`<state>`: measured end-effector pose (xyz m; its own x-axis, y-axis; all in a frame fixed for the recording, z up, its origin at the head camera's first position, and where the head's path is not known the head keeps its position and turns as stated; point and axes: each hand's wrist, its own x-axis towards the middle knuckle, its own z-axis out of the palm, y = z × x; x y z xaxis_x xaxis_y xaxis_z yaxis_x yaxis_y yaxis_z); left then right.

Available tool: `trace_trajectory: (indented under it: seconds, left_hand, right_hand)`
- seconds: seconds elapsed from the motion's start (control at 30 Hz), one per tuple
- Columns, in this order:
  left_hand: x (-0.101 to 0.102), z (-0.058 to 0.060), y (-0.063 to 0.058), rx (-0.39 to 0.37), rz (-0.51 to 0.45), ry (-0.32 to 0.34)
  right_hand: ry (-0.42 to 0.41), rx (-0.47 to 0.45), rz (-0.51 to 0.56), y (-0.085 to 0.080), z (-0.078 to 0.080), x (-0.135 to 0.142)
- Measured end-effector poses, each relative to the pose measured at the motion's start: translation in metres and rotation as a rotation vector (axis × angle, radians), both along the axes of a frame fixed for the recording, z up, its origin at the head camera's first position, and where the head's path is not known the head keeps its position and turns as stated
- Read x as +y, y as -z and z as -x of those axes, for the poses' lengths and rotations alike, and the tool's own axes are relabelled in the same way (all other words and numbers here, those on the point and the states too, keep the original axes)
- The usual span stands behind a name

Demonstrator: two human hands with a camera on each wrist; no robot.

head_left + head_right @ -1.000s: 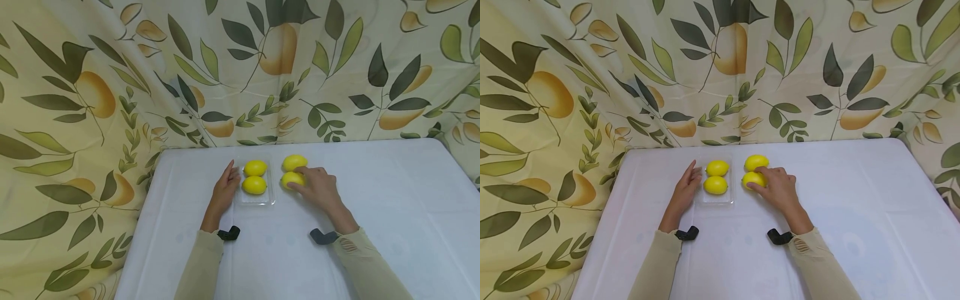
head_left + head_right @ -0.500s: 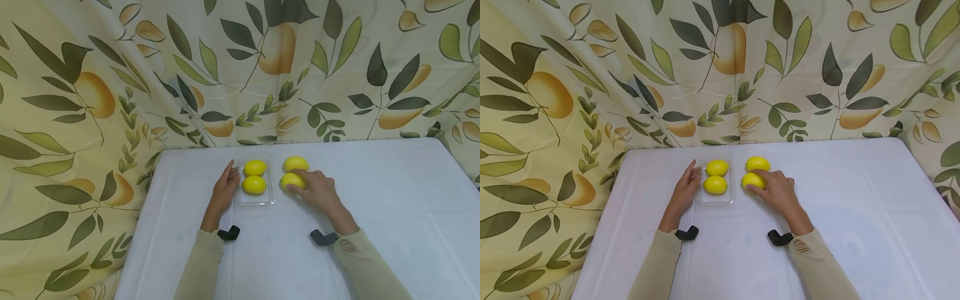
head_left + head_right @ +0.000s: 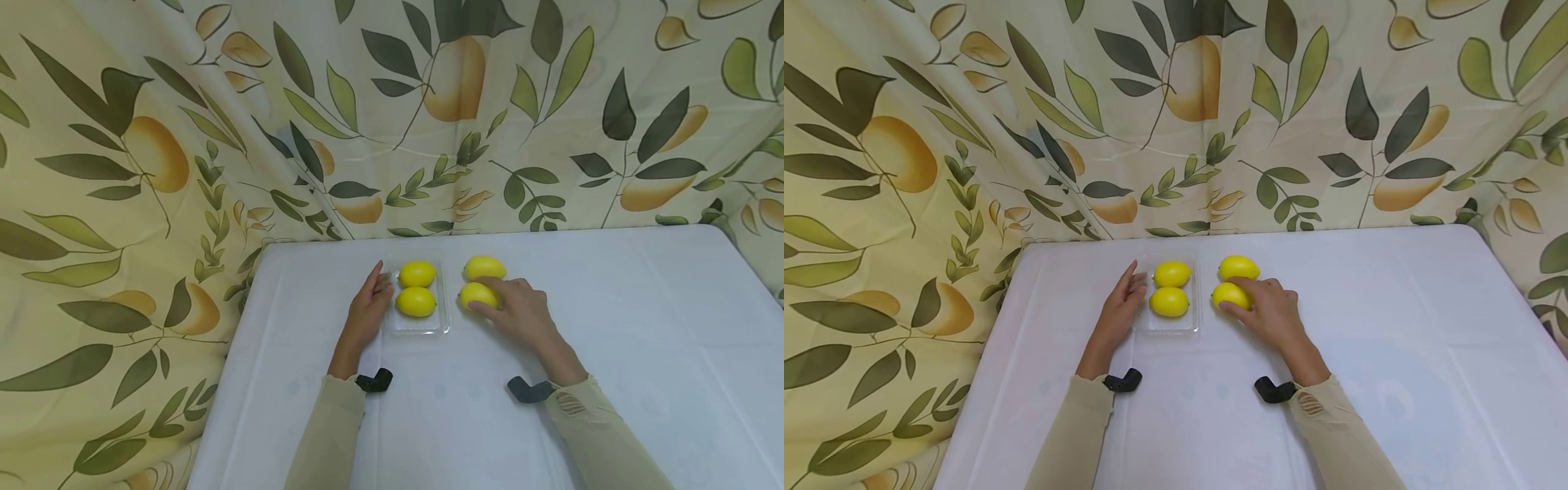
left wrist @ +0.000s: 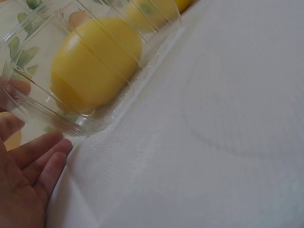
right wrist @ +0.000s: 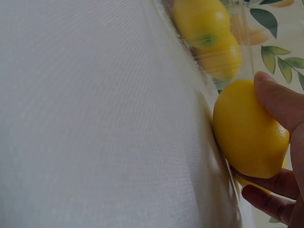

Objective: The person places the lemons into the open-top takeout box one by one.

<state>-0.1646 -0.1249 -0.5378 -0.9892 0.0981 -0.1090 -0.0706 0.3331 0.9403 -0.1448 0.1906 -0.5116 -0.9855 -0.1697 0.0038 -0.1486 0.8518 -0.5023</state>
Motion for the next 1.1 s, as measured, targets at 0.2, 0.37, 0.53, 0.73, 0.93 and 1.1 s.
trace_trajectory:
  seconds: [0.2,0.37,0.53,0.73,0.93,1.1]
  left_hand:
    - [0.000,0.001,0.000,-0.004,0.002,-0.002]
    - [0.000,0.002,0.000,-0.002,-0.006,-0.002]
    - [0.000,0.002,0.001,-0.005,-0.008,0.001]
    - [0.000,0.002,0.001,0.010,-0.019,0.009]
    - [-0.001,0.001,0.001,0.008,-0.018,0.010]
    - [-0.001,0.001,0.001,0.009,-0.012,0.010]
  right_hand:
    - [0.004,0.011,0.002,-0.001,0.000,0.001]
    - [0.007,0.011,0.008,-0.001,-0.001,0.001]
    - [0.005,0.026,0.017,-0.001,-0.002,0.000]
    - [-0.002,0.088,0.032,-0.009,-0.004,-0.004]
    - [0.016,0.076,0.076,-0.013,-0.005,-0.010]
    - [0.028,0.077,0.108,-0.016,-0.005,-0.014]
